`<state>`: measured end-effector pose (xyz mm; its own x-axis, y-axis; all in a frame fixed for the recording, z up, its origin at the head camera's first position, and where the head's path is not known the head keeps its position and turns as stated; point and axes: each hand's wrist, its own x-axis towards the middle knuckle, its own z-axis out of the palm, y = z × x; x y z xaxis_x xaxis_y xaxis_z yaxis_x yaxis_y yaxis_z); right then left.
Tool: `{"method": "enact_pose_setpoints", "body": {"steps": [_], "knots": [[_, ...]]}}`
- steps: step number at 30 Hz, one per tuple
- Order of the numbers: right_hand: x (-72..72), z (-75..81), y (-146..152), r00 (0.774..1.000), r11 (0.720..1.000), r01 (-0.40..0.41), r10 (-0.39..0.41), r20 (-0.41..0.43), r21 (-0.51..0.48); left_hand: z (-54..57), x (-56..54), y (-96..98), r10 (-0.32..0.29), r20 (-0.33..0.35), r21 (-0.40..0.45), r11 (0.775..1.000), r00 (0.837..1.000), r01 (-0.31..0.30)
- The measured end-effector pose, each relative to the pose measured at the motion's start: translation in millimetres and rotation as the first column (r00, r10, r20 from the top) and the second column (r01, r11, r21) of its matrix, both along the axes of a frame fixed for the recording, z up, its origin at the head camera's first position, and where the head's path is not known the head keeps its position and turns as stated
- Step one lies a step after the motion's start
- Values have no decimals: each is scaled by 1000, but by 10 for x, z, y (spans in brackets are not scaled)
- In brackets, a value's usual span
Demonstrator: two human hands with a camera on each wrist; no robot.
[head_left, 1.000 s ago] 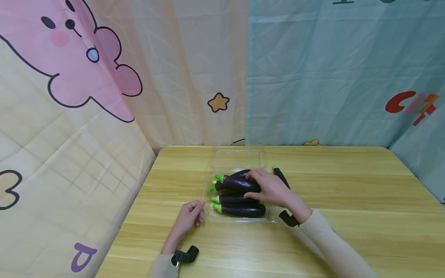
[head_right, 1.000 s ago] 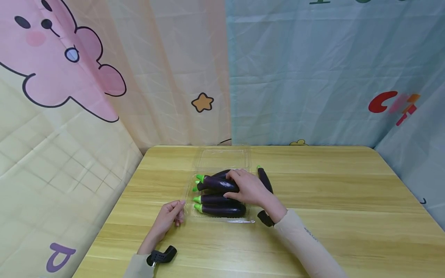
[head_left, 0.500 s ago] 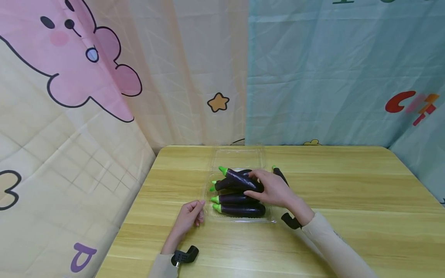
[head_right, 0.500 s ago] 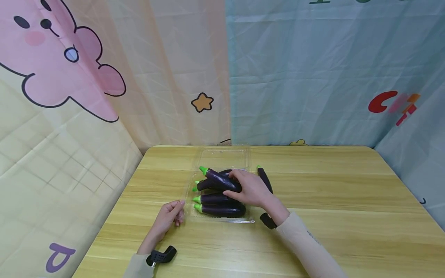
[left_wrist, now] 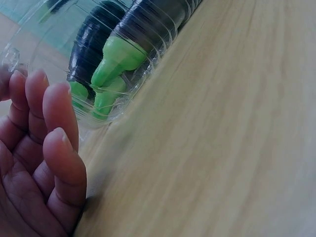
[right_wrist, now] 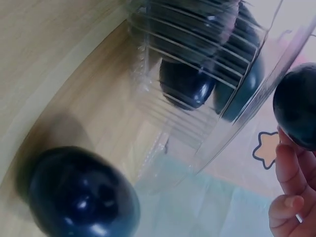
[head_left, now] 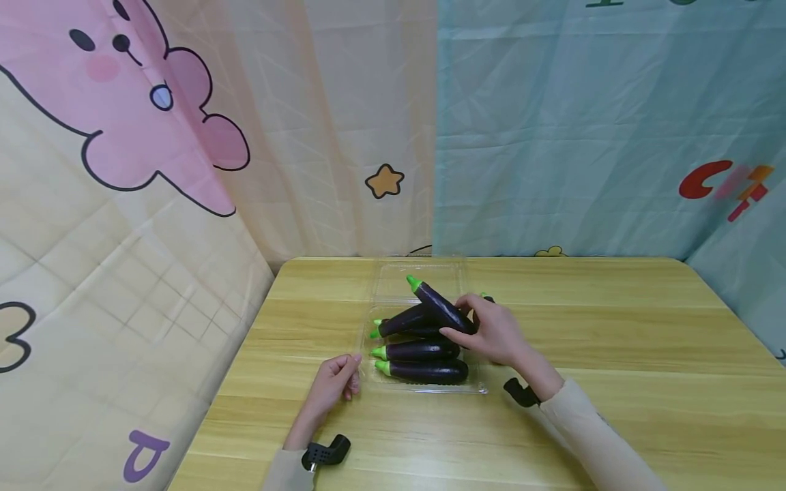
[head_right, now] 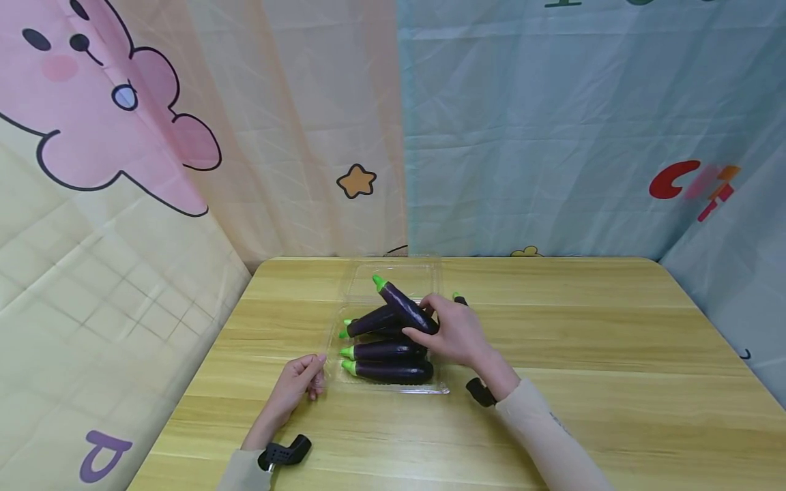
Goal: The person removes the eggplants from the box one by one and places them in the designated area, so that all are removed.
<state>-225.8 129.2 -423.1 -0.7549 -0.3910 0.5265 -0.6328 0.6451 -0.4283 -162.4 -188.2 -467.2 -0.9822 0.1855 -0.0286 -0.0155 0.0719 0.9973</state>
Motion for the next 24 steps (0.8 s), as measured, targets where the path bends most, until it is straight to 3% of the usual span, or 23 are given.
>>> {"method": "enact_pose_setpoints", "body": {"steps": [15,24], "knots": [[-15,-78,157,993,968,116,-114,18,-221,-2,-4,1,2,-2,-7,1000,1000,-2],[-7,-76,241,983,947,183,-179,39,-266,6,3,5,-3,-8,0,1000,1000,3]]}}
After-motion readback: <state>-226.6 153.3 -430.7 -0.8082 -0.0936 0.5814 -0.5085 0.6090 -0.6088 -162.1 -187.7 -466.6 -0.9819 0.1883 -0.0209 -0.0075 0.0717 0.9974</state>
